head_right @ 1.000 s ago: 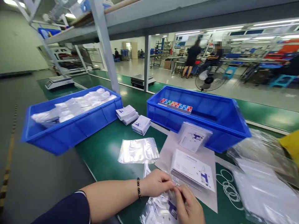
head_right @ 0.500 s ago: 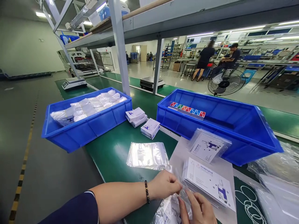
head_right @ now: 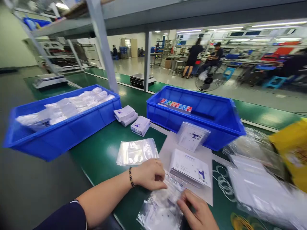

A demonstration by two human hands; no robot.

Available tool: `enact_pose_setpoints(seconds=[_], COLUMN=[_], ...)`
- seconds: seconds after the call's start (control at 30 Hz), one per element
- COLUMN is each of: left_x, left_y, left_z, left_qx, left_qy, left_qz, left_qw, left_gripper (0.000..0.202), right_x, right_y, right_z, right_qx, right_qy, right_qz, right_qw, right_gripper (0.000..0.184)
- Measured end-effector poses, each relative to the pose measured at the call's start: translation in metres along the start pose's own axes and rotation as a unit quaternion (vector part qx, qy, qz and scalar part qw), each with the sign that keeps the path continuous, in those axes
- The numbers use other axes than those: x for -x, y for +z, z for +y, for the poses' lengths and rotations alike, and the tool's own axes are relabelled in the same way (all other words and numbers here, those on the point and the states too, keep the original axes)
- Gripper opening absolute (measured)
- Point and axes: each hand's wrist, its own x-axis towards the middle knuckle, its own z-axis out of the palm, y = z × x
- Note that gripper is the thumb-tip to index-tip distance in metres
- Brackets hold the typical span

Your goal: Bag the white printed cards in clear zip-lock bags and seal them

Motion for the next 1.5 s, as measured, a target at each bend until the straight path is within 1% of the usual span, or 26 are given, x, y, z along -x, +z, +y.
enact_pose_setpoints(seconds=[0.07,0.1,0.13,0.17,0.2,0.23,0.27,0.3,0.37,0.43,0.53,0.6,0.67,0.7,0.77,0.83,0.9,0.97,1.07,1.13,1.17,1.2,1.27,1.37,1.4,1.5], left_x=[0.002,0.003,0.004,0.004,0.005,0.005,0.004,0.004,0.003,0.003,0.002,0.001,0.001,0.0,0.0,0.0,0.0,0.0,0.0,-0.001,0.0,0.0,0.0,0.001,0.001,0.0], left_y=[-0.002,-0.003,-0.004,-0.004,-0.004,-0.004,-0.004,-0.004,-0.003,-0.001,0.002,0.005,0.006,0.007,0.007,0.007,0.008,0.01,0.016,0.018,0.019,0.02,0.019,0.018,0.018,0.018], left_z=[0.0,0.0,0.0,0.0,0.0,0.0,0.0,0.001,0.004,0.007,0.009,0.008,0.007,0.007,0.007,0.007,0.008,0.01,0.013,0.015,0.015,0.015,0.014,0.011,0.01,0.009], left_qx=[0.031,0.05,0.069,0.092,0.124,0.157,0.19,0.219,0.256,0.267,0.257,0.251,0.251,0.255,0.272,0.303,0.334,0.36,0.391,0.406,0.413,0.421,0.452,0.506,0.515,0.518], left_qy=[-0.014,-0.019,-0.025,-0.036,-0.047,-0.058,-0.067,-0.073,-0.08,-0.085,-0.091,-0.082,-0.065,-0.057,-0.052,-0.064,-0.088,-0.107,-0.126,-0.132,-0.133,-0.135,-0.159,-0.224,-0.238,-0.248], left_qz=[-0.002,-0.005,-0.008,-0.011,-0.01,-0.019,-0.031,-0.042,-0.067,-0.088,-0.108,-0.112,-0.115,-0.115,-0.107,-0.094,-0.084,-0.077,-0.025,0.019,0.034,0.041,0.026,-0.026,-0.04,-0.039], left_qw=[0.999,0.999,0.997,0.995,0.991,0.986,0.979,0.972,0.961,0.956,0.956,0.958,0.959,0.959,0.955,0.946,0.935,0.924,0.912,0.904,0.9,0.896,0.877,0.833,0.823,0.818], left_gripper=[0.025,0.025,0.025,0.024,0.022,0.02,0.018,0.016,0.011,0.01,0.012,0.013,0.016,0.017,0.019,0.019,0.019,0.019,0.02,0.021,0.021,0.021,0.019,0.031,0.032,0.027], right_x=[0.0,0.0,0.001,0.001,0.002,0.002,0.003,0.002,0.0,-0.004,-0.009,-0.01,-0.008,-0.007,-0.003,0.0,0.002,0.003,0.002,0.002,0.001,0.001,0.001,0.002,0.002,0.001], right_y=[-0.001,-0.001,-0.001,0.0,0.0,0.001,0.001,0.002,0.005,0.007,0.006,0.004,0.0,-0.001,-0.004,-0.006,-0.007,-0.008,-0.009,-0.008,-0.007,-0.005,-0.002,0.004,0.005,0.008], right_z=[-0.003,0.0,0.005,0.012,0.021,0.031,0.04,0.049,0.061,0.066,0.061,0.054,0.048,0.044,0.04,0.036,0.032,0.027,0.018,0.013,0.011,0.01,0.01,0.012,0.012,0.011], right_qx=[-0.005,-0.005,0.004,0.022,0.044,0.057,0.049,0.023,-0.046,-0.092,-0.165,-0.239,-0.307,-0.33,-0.35,-0.345,-0.33,-0.311,-0.267,-0.244,-0.242,-0.248,-0.266,-0.294,-0.303,-0.328], right_qy=[-0.007,-0.01,-0.003,0.02,0.065,0.116,0.162,0.203,0.268,0.295,0.272,0.235,0.203,0.194,0.192,0.207,0.224,0.22,0.162,0.122,0.113,0.113,0.128,0.171,0.184,0.208], right_qz=[0.03,0.064,0.13,0.221,0.318,0.389,0.421,0.428,0.414,0.409,0.448,0.483,0.498,0.494,0.465,0.415,0.35,0.266,0.092,-0.009,-0.039,-0.056,-0.058,-0.02,-0.002,0.04], right_qw=[0.999,0.998,0.992,0.975,0.945,0.912,0.891,0.88,0.869,0.859,0.836,0.809,0.785,0.781,0.79,0.816,0.848,0.885,0.946,0.962,0.963,0.961,0.954,0.94,0.935,0.92], right_gripper=[0.038,0.035,0.029,0.025,0.023,0.026,0.032,0.039,0.051,0.055,0.052,0.048,0.043,0.039,0.033,0.027,0.023,0.02,0.022,0.024,0.024,0.025,0.023,0.016,0.014,0.024])
